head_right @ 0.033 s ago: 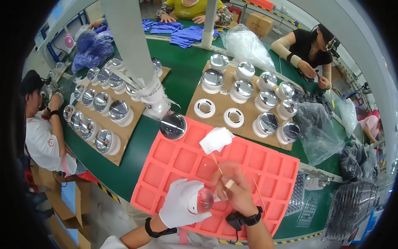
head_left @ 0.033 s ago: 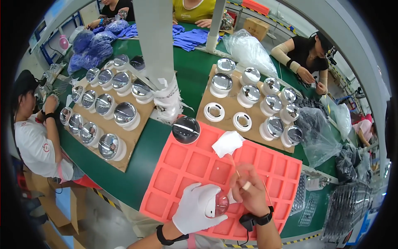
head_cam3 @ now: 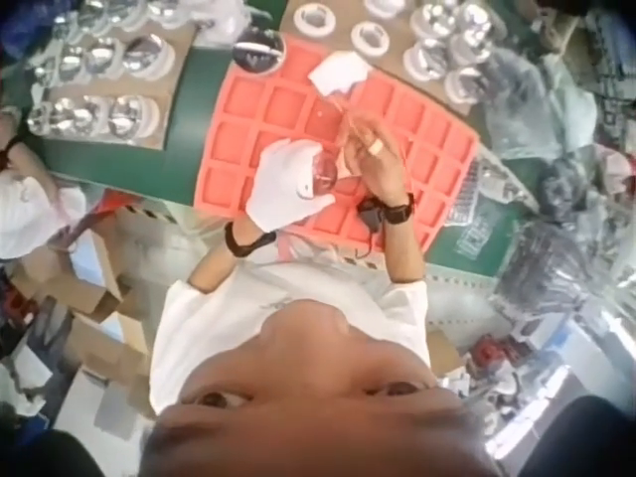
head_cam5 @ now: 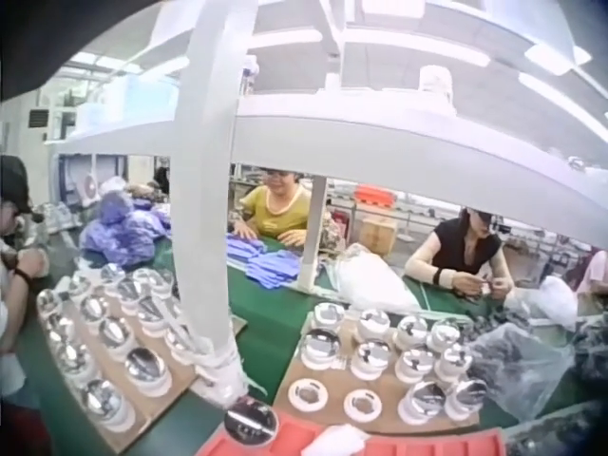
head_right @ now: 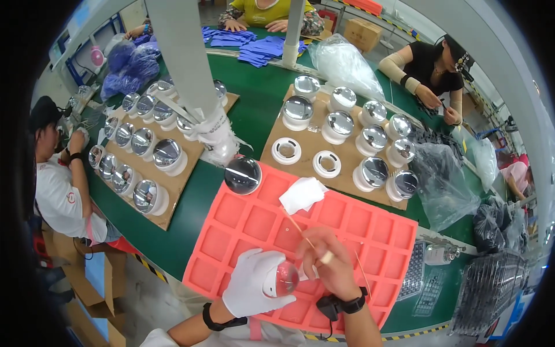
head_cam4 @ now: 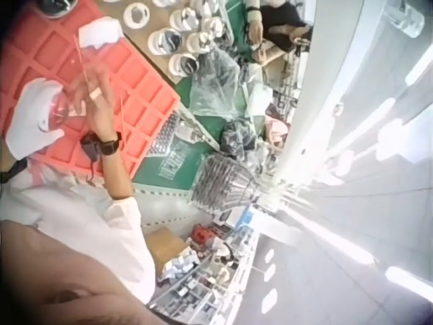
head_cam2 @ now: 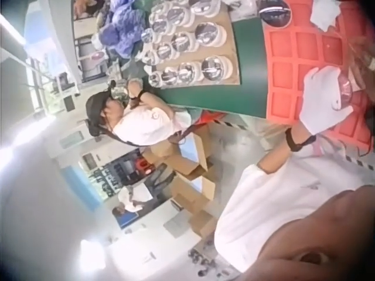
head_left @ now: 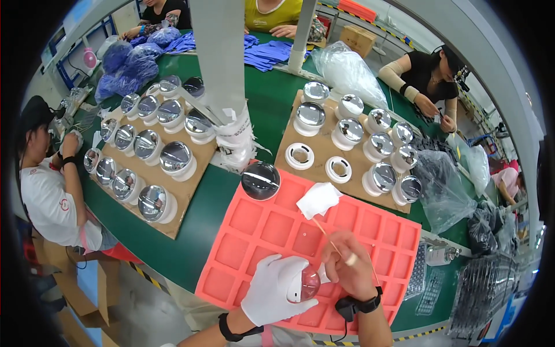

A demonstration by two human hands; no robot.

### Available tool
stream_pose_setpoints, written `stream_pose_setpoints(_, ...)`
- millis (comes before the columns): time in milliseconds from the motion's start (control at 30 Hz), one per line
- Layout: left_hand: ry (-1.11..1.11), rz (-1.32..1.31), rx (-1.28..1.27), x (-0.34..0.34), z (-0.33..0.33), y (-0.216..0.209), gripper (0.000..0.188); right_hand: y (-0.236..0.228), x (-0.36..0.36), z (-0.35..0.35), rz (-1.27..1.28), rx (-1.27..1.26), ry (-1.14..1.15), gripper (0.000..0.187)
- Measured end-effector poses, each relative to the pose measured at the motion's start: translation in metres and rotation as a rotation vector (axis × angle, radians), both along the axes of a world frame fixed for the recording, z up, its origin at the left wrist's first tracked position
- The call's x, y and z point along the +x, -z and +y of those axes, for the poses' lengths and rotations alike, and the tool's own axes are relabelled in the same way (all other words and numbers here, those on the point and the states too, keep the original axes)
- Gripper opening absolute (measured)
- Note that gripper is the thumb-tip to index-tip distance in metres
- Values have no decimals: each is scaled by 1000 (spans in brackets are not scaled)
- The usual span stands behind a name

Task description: The person wipes a camera dome with a cloth, applies a substance to its edge using a wooden stick, and then presses the dome onto a camera base. After wiping the assembled camera, they use the stick to clear the camera's port and place it back on the tray.

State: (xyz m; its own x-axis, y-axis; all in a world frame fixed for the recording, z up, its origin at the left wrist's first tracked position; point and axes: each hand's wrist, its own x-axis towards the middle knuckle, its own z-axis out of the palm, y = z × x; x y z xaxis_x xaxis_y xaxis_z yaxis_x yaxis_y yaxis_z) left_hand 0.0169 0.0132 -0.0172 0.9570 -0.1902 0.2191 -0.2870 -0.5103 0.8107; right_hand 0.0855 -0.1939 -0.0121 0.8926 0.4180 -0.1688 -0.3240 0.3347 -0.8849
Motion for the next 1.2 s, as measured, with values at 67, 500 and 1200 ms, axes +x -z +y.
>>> stream_pose_setpoints(67,4,-5,-5,0,-1,-1,74,13,-1,-17,111,357,-93,61)
stream_pose_setpoints(500,116,3,42,3,4,8,76,-22,-4,-11,-186,488,-68,96)
stream_pose_setpoints(1200,85,49,243,6,-11,0,75,-37,5,53,256,582,180,47)
